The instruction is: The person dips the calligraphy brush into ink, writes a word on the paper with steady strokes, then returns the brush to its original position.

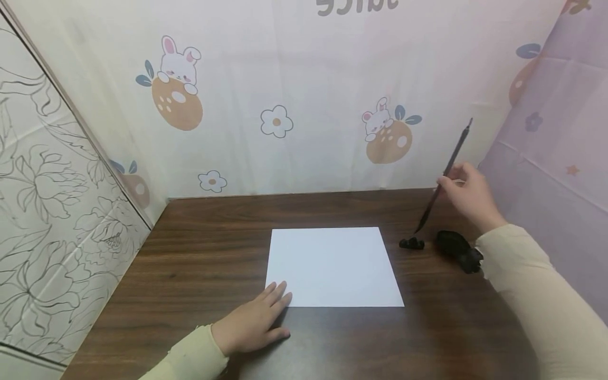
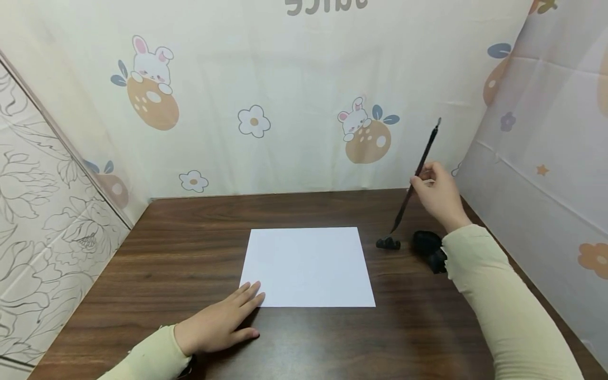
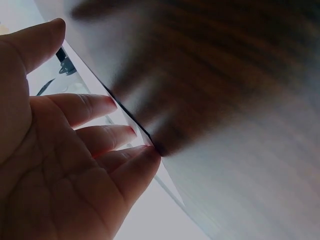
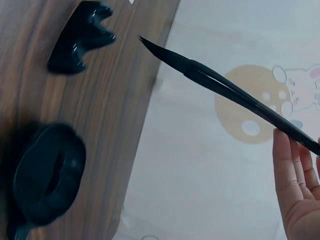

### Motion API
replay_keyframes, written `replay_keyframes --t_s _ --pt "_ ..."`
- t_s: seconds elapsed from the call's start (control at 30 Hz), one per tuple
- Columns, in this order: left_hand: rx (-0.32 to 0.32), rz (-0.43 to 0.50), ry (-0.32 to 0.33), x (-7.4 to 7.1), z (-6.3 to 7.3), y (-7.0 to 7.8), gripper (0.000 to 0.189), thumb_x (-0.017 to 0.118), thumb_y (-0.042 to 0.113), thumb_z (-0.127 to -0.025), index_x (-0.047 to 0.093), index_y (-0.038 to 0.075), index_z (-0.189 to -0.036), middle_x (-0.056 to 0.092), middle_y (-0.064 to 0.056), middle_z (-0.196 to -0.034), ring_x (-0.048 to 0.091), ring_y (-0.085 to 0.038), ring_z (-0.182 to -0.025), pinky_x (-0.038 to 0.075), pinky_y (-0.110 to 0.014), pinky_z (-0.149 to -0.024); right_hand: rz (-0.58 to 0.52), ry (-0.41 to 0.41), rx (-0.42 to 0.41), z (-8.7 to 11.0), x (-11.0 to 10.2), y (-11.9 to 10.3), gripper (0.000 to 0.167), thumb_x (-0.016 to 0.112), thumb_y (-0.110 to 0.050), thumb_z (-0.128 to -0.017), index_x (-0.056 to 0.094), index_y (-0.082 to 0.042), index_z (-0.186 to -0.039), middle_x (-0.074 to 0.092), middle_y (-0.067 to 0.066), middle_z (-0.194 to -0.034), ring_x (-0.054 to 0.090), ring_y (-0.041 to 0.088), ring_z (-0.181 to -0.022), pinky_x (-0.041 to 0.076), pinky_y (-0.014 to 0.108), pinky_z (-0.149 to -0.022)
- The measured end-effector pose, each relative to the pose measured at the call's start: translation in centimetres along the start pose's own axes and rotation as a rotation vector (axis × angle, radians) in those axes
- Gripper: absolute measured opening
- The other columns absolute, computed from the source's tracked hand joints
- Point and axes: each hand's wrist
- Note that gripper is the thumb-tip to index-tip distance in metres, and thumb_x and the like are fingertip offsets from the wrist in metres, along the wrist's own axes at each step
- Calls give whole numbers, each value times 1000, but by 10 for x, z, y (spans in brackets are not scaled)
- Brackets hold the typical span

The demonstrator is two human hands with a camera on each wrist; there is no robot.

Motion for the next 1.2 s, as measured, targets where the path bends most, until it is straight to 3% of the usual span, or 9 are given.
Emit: replay_keyframes --t_s 0.1,0.2,0.43,0.6,0.97,1.2 --pt "-3 0 -7 0 0 0 70 60 47 -94 41 7 -148 31 -17 -159 31 -38 -146 38 -50 -113 -52 48 -30 6 -7 8 17 54 -26 -99 45 -14 -107 58 -12 -104 59 -16 -66 48 13 -57" --pt "-3 -4 -10 -1 -1 1 70 60 47 -94 41 7 -148 31 -17 -159 32 -38 -146 38 -50 -112 -88 76 -40 11 -15 17 14 56 -23 -99 43 -22 -103 52 -29 -91 61 -14 -63 48 13 -55" --pt "3 -6 -8 -1 1 2 71 60 47 -94 41 6 -148 31 -17 -159 32 -38 -145 39 -50 -112 -80 141 -51 25 -24 32 18 58 -18 -97 44 -29 -101 50 -26 -92 59 -16 -64 48 11 -54" --pt "-2 -10 -15 -1 0 1 70 59 47 -94 41 6 -149 30 -17 -159 31 -38 -146 38 -50 -113 -67 165 -7 33 -27 44 22 58 -19 -97 43 -33 -104 48 -23 -91 58 -18 -65 47 10 -54" --pt "-7 -6 -25 0 0 -1 71 59 47 -95 40 7 -149 29 -16 -160 30 -38 -146 37 -50 -113 -55 186 12 41 -28 56 19 59 -19 -96 46 -30 -104 48 -26 -87 55 -19 -64 48 9 -54" --pt "-12 0 -27 0 -1 0 71 59 48 -94 39 8 -150 28 -15 -160 29 -37 -147 36 -50 -114 55 205 6 42 -24 63 20 60 -23 -96 49 -11 -107 45 -33 -83 47 -23 -70 41 5 -56"
Point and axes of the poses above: each hand's wrist, its own z-axis away from the middle knuckle, its own x-axis out of the palm, y = z × x
